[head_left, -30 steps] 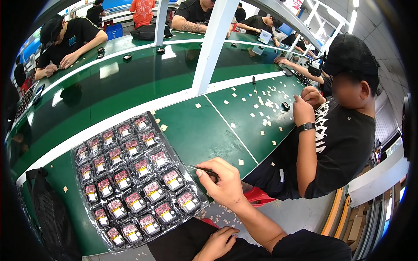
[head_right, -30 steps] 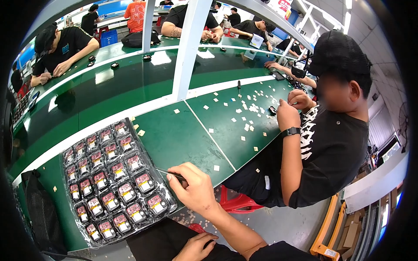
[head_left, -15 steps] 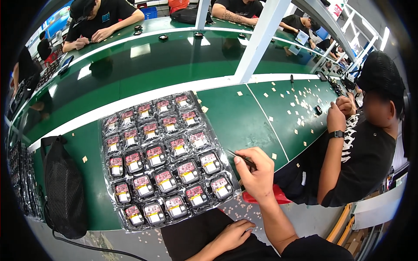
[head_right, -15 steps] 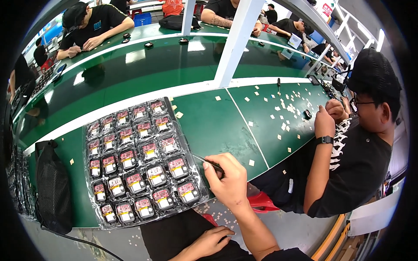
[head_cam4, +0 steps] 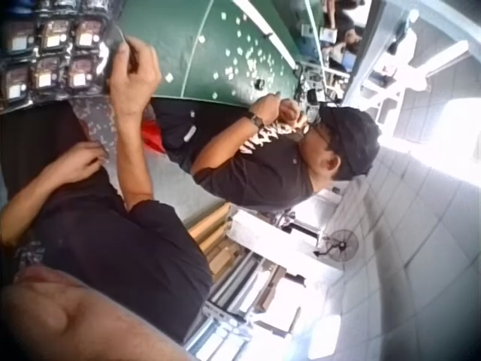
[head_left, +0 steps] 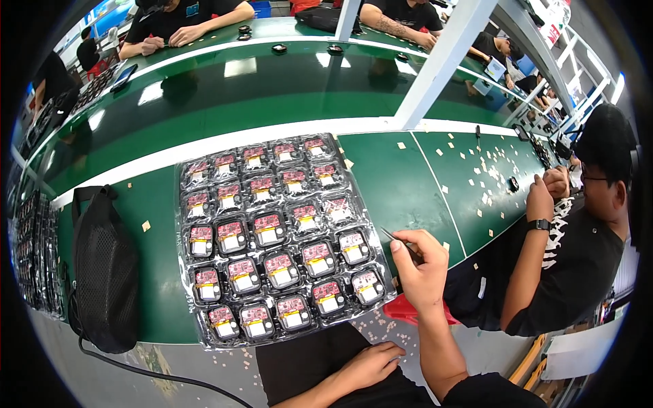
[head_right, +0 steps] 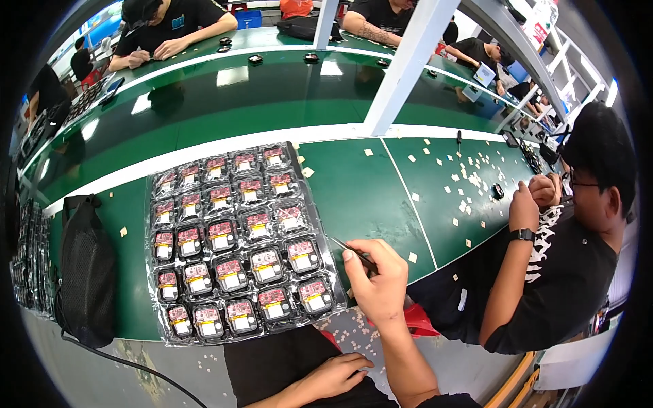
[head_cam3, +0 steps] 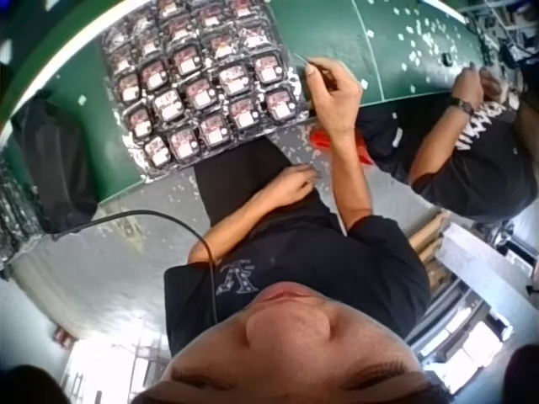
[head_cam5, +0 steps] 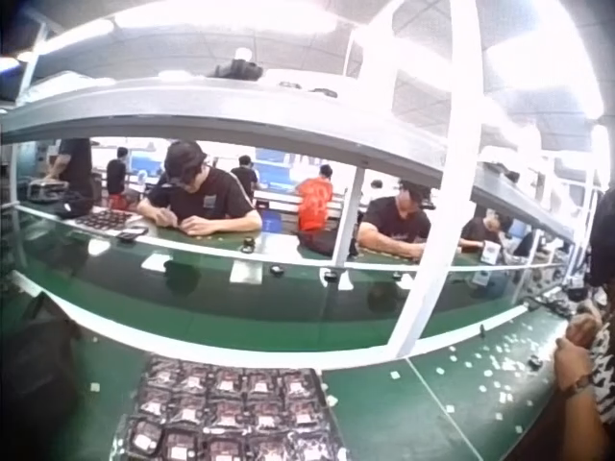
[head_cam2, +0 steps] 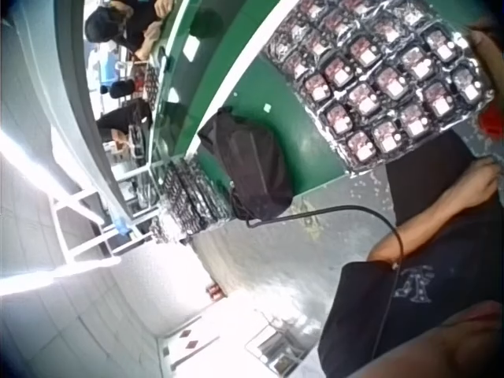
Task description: The recorder uses tweezers to pick up small electronic components or cartridges and places them into designated slots in a plastic packaging tray on a factory assembly line.
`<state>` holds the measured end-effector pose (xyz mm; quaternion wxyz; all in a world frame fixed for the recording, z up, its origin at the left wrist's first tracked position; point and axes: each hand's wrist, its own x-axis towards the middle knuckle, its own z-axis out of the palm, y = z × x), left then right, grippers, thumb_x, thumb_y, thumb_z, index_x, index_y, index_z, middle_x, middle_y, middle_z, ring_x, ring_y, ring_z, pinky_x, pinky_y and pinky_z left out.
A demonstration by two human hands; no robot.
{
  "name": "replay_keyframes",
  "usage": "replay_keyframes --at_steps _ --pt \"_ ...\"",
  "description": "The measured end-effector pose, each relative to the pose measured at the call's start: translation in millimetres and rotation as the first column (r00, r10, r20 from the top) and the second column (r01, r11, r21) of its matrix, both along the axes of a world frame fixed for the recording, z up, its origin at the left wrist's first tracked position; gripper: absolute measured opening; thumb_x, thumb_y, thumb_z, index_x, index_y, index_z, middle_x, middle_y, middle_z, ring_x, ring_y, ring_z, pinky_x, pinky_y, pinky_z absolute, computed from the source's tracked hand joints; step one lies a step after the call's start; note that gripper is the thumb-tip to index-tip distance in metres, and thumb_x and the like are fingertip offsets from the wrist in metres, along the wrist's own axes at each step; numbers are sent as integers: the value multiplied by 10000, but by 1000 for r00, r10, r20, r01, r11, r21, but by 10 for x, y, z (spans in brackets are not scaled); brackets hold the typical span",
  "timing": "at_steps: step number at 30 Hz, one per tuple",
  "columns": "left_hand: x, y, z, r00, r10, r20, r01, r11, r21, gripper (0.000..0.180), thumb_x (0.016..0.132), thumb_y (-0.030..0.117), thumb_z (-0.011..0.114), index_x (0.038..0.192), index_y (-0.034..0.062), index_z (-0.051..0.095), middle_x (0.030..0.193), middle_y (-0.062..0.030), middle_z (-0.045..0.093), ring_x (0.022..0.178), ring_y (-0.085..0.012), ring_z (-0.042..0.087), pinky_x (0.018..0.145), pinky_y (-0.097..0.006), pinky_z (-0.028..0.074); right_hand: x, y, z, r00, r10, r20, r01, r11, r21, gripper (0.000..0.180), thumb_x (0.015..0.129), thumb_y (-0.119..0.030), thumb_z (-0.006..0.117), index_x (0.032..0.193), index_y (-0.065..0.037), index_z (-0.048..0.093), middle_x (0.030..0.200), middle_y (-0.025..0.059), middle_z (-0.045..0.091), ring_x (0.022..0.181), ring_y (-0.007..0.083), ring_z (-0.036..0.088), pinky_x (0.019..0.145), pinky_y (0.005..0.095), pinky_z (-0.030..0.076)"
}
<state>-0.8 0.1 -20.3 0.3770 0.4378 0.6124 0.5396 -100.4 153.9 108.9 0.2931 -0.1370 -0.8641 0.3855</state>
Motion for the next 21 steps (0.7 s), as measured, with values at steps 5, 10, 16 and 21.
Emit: replay_keyframes --at_steps 5,10,16,21 --pt "-35 -54 13 996 20 86 -22 1000 19 251 961 116 579 1185 19 642 1163 -152 647 1057 -356 647 902 -421 534 10 -2 14 1000 2 9 -2 999 48 99 869 -12 706 956 34 694 800 76 649 590 79 538 523 232 409" --pt "-8 -42 -5 996 23 83 -25 999 22 241 963 100 559 1172 13 641 1172 -158 639 1060 -372 638 909 -429 532 -73 -107 -50 998 25 -56 -20 996 85 94 867 11 691 958 31 681 792 79 631 569 103 504 507 248 382" --pt "21 -22 -80 990 46 137 -61 992 109 217 945 58 547 1136 -17 618 1099 -171 620 1003 -372 641 862 -443 526 30 11 -130 998 17 -62 -5 982 189 74 890 22 647 958 51 657 809 69 598 642 98 501 534 246 367" --pt "13 -33 40 977 141 162 -163 977 135 191 927 86 584 1073 -17 650 1031 -187 645 962 -373 639 838 -443 517 7 -92 -129 1000 4 14 -5 991 132 77 933 16 608 992 55 639 853 60 581 680 102 511 562 245 381"
